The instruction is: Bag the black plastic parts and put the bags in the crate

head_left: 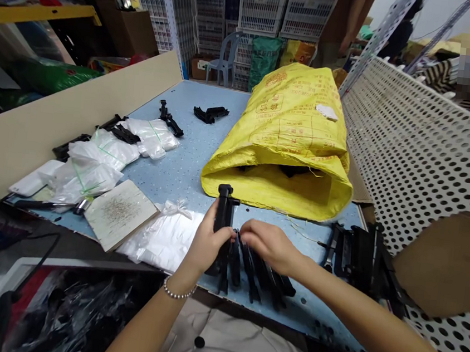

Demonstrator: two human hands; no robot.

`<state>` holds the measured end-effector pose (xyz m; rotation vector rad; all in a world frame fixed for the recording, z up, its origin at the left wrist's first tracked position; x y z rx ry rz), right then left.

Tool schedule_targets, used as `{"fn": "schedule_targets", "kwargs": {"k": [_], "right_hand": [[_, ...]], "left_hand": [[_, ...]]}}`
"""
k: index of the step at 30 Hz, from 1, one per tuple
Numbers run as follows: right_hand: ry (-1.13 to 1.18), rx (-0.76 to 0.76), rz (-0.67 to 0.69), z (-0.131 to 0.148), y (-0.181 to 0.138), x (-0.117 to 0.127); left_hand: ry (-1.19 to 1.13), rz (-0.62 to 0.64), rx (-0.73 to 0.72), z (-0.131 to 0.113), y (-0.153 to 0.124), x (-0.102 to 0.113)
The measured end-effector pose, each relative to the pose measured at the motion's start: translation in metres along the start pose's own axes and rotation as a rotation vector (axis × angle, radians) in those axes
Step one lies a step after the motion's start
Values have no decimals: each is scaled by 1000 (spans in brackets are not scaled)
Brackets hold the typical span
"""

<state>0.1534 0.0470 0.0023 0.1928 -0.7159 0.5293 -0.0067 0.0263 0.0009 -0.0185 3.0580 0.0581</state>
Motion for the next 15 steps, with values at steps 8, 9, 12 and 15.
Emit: {"fn": "schedule_targets", "kwargs": {"k": [8, 9, 12, 15], "right_hand": [[-425, 161, -26, 3, -25, -54], [-391, 110, 20, -3, -22, -58], [-292, -77, 98, -28, 1, -44], [-353, -461, -130, -72, 43, 17]], "left_hand": [[-13, -93, 2, 19, -1, 2], [5, -111, 1, 25, -2, 5], [136, -130, 1, 51, -9, 25], [319, -94, 33, 78, -20, 40]]}}
Point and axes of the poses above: each hand's wrist, its own y-axis towards the middle knuckle, its own x-axis out of the back of the hand, z = x × y, the point moved 3 cm from there along y, towards the middle knuckle, and after that the axes turned 11 degrees about -x, right-handed, at the moved point
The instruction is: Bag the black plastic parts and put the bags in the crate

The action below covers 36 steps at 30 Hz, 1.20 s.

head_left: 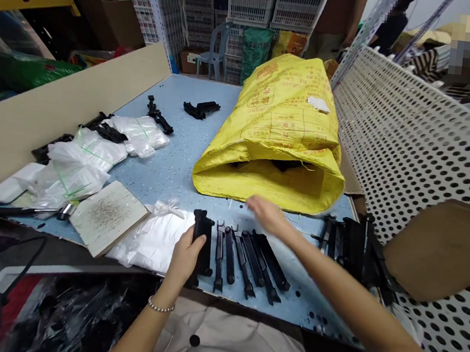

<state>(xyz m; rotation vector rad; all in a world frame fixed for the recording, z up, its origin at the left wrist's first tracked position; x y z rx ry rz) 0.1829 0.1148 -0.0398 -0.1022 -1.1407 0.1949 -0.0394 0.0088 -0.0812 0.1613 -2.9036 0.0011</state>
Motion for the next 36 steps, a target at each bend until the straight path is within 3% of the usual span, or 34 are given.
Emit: {"fn": "schedule_targets", "kwargs": {"k": [2, 5, 8, 10, 16, 18, 19, 22, 24, 26, 29, 32, 36], "right_hand": [[-42, -166, -147, -26, 48, 35], [-80, -311, -287, -56, 100, 76], [-89, -341, -369, -71, 118, 95], [-87, -328, -408, -76, 118, 98], [-74, -212, -377, -84, 81, 81], [-21, -69, -372, -77, 51, 67], [59, 73, -411, -68, 31, 59], [281, 427, -482, -32, -33, 28], [443, 422, -586, -11, -70, 8], [540, 449, -645, 5, -97, -8], [495, 568, -450, 16, -111, -19], [538, 445, -238, 8, -99, -5], [424, 306, -272, 14, -76, 20]], "left_hand": [[111, -3, 3, 14, -8, -4], [224, -52, -128, 19, -16, -21], [248, -75, -249, 19, -17, -34], [228, -72, -241, 21, -15, -34], [104, -96, -160, 19, -17, -16], [15, -124, -141, 8, -14, -16], [-65, -102, -117, 0, -11, -19], [-501, 112, 40, -28, 4, -42], [-811, 294, 142, -50, 14, -60], [-975, 398, 167, -67, 21, -69], [-938, 323, 110, -75, 25, -64], [-673, 179, 70, -72, 21, -51], [-414, 188, -9, -74, 8, -49]]}}
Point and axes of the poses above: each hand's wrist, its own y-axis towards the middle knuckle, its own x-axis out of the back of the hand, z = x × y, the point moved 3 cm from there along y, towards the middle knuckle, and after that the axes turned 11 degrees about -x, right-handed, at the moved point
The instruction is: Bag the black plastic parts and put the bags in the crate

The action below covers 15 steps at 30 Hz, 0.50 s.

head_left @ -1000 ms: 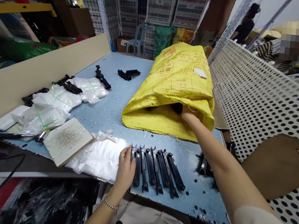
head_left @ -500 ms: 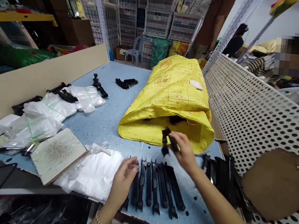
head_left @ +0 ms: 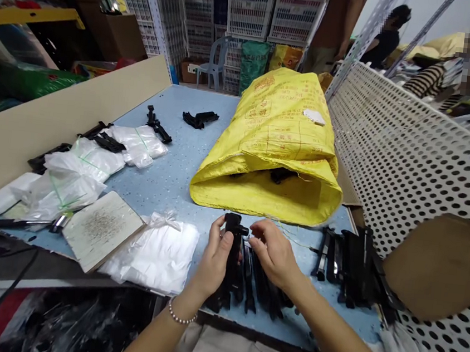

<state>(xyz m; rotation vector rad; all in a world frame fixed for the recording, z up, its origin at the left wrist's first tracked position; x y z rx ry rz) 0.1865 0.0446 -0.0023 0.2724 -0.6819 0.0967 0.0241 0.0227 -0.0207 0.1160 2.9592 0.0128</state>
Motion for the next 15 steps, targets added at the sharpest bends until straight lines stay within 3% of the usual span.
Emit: {"fn": "schedule_targets", "kwargs": {"k": [3, 6, 8, 10, 15], "right_hand": [[16, -39, 47, 8, 17, -12], [332, -279, 213, 3, 23, -34], [515, -385, 306, -2, 23, -42], [523, -335, 321, -2, 22, -39], [63, -22, 296, 12, 23, -12]], "left_hand": [[168, -15, -117, -4, -6, -4], [366, -61, -266, -8, -6, 1], [367, -49, -288, -9, -5, 7], [285, -32, -244, -8, -3, 13], [179, -40, -175, -12, -3, 19]]}}
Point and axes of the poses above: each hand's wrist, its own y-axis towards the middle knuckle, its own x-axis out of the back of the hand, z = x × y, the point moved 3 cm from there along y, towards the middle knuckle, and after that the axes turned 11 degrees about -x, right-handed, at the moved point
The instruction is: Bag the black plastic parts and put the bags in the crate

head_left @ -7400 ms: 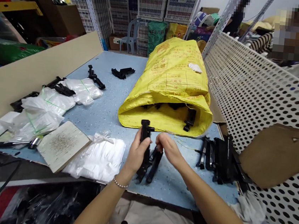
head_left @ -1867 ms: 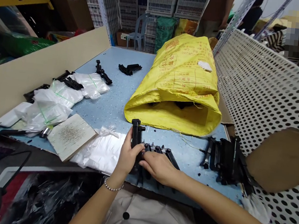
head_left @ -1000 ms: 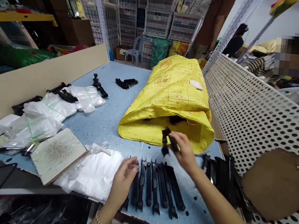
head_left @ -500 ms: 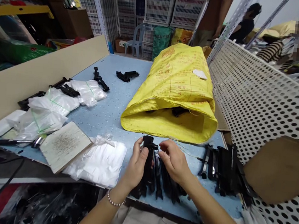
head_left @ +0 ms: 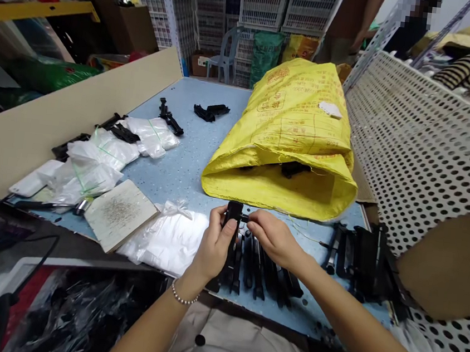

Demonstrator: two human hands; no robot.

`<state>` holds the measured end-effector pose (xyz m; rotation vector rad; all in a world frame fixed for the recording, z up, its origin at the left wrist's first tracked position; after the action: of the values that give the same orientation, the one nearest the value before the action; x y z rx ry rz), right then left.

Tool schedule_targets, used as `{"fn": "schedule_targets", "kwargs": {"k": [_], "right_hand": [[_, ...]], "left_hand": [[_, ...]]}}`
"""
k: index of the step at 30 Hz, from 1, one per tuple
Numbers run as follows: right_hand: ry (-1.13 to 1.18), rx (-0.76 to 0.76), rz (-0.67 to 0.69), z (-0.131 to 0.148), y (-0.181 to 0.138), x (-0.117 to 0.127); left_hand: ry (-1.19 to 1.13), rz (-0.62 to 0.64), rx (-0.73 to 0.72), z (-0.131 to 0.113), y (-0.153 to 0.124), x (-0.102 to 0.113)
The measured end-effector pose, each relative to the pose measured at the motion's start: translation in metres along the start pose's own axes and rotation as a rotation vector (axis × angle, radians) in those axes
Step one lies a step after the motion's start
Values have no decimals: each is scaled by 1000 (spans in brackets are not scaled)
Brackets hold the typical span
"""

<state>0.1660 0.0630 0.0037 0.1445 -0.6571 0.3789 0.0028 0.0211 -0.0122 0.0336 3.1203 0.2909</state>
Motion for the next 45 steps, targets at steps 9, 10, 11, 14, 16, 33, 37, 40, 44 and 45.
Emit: {"fn": "schedule_targets", "kwargs": {"k": [9, 10, 11, 14, 16, 33, 37, 40, 44, 45], "right_hand": [[739, -349, 252, -5, -5, -26], [802, -395, 330, -4, -6, -30], [795, -410, 385, -3, -6, -30], [418, -251, 265, 3, -5, -13], [0, -11, 36, 9, -4, 3], [-366, 49, 269, 15, -42, -50], [-19, -182, 332, 9, -47, -78], [149, -248, 392, -1, -47, -76], [-248, -189, 9, -32, -60, -45], [-360, -209, -84, -43, -64, -38]], "left_hand": [[274, 79, -166, -17, -8, -4], [275, 75, -167, -18, -8, -3], [243, 76, -142, -18, -7, -1], [48, 78, 18, -16, -4, 2], [-60, 64, 114, -17, -3, 2], [-255, -190, 201, -2, 10, 13], [-143, -210, 103, -2, 8, 13], [-56, -213, 85, 7, 4, 27], [69, -238, 219, 38, -8, 57], [68, -224, 266, 48, -12, 59]]}}
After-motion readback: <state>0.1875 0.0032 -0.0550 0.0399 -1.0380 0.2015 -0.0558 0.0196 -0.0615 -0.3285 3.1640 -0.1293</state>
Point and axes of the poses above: each hand's wrist, its own y-axis towards the middle knuckle, its own x-axis out of the back of the hand, z = x × y, the point moved 3 cm from there along y, towards the middle knuckle, and after that the axes turned 11 degrees about -x, right-handed, at the moved point
